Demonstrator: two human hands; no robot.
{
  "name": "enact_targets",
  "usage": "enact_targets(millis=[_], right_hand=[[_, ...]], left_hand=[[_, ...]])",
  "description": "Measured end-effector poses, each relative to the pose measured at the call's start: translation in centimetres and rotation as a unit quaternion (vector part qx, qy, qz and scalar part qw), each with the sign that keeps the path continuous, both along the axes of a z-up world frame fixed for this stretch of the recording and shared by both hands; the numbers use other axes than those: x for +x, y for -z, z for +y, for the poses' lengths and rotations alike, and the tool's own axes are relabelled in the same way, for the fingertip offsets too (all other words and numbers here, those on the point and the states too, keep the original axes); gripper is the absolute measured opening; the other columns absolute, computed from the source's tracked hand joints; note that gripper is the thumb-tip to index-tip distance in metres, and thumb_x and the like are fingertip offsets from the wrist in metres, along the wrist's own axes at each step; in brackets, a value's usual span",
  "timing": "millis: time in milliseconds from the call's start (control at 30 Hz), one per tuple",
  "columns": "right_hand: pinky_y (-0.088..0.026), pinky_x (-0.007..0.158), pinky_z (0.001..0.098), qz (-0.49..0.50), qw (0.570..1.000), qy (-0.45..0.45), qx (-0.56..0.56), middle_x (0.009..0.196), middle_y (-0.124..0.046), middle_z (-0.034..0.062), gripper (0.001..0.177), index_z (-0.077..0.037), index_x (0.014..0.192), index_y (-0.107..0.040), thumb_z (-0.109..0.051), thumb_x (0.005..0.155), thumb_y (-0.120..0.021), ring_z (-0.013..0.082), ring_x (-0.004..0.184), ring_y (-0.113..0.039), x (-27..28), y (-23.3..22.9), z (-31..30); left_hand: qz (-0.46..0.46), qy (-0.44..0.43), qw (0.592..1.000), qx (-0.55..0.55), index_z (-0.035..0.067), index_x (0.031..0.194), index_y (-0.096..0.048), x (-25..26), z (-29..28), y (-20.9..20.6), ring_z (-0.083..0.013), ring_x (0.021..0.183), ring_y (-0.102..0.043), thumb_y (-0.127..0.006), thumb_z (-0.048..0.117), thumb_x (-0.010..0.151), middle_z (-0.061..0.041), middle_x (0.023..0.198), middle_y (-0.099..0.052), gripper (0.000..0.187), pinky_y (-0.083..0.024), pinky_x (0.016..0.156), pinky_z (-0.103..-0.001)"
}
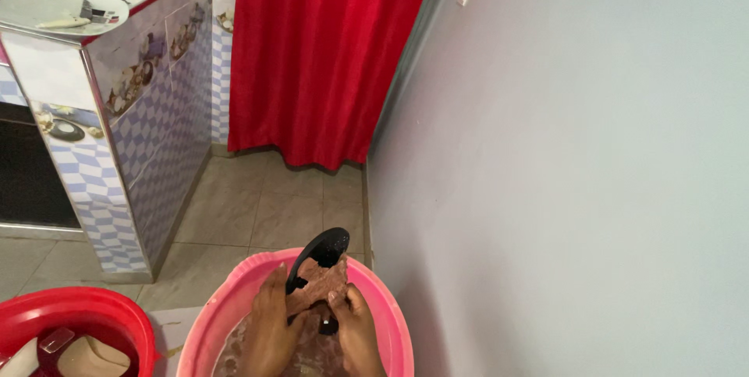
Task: The person scrubs a black slipper with a green brush and a cloth in a pink basin filled with soapy water. The slipper is repeatedly dipped, scrubbed, and rinsed throughout the clip.
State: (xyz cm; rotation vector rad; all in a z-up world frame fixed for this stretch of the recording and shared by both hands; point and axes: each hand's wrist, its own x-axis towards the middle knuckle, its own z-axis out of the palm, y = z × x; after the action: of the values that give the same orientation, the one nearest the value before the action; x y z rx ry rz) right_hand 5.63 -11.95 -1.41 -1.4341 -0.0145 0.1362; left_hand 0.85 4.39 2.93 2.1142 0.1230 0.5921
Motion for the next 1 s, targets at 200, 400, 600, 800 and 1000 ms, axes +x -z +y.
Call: enact_targets(millis=[200,400,600,800,1000], right_hand=[[-0.051,0.081,0.0279,-0.091,0.991,0.03,-0.093,0.093,-0.068,0.0027,0.017,-0.003,0.107,-0.066,-0.016,0.097,-0.064,0.012,0.086,-0.061,-0.2,-4.7,0.3],[-0.051,0.082,0.0282,-0.154,0.975,0.092,-0.129,0.091,-0.067,0.0062,0.014,-0.001,0.102,-0.068,-0.011,0.093,-0.069,0.0148,0.086,-0.063,0.0,-4.2,1.6],[-0.051,0.086,0.0282,-0.177,0.967,0.028,-0.181,0.104,-0.066,0.0044,0.02,-0.001,0.111,-0.07,-0.008,0.092,-0.071,0.0148,0.097,-0.065,-0.7,-1.9,0.1],[-0.053,0.084,0.03,0.006,0.997,0.057,-0.048,0.104,-0.071,0.0056,0.032,-0.007,0.125,-0.067,-0.011,0.093,-0.068,0.0147,0.094,-0.066,-1.0,-3.0,-1.0],[-0.053,0.087,0.0261,-0.081,0.992,0.046,-0.089,0.107,-0.075,0.0047,0.033,-0.005,0.125,-0.068,-0.012,0.092,-0.068,0.0113,0.098,-0.068,-0.1,-7.2,-1.5]], left_hand=[[0.019,-0.003,0.973,-0.232,0.002,0.126,-0.063,0.9,-0.2,1.5,-0.0288,0.11,-0.071,-0.07,0.017,0.086,-0.016,0.118,-0.068,0.043,-0.055,0.097,-0.041],[0.107,0.149,0.882,-0.434,0.0,0.118,-0.071,4.5,0.1,2.4,-0.0179,0.101,-0.072,-0.057,0.023,0.098,-0.009,0.107,-0.078,0.034,-0.055,0.091,-0.031],[0.144,0.154,0.742,-0.636,0.0,0.12,-0.069,5.9,-0.3,3.8,-0.0167,0.085,-0.068,-0.057,0.009,0.097,-0.009,0.101,-0.074,0.027,-0.054,0.078,-0.031],[0.1,0.217,0.733,-0.637,0.004,0.132,-0.063,4.6,-0.5,2.3,-0.0059,0.081,-0.063,-0.06,0.003,0.093,-0.002,0.111,-0.073,0.039,-0.044,0.062,-0.02],[0.219,0.248,0.756,-0.565,0.018,0.134,-0.058,4.3,-0.9,-1.3,-0.0003,0.088,-0.066,-0.06,0.012,0.095,0.007,0.114,-0.07,0.039,-0.054,0.066,-0.019]])
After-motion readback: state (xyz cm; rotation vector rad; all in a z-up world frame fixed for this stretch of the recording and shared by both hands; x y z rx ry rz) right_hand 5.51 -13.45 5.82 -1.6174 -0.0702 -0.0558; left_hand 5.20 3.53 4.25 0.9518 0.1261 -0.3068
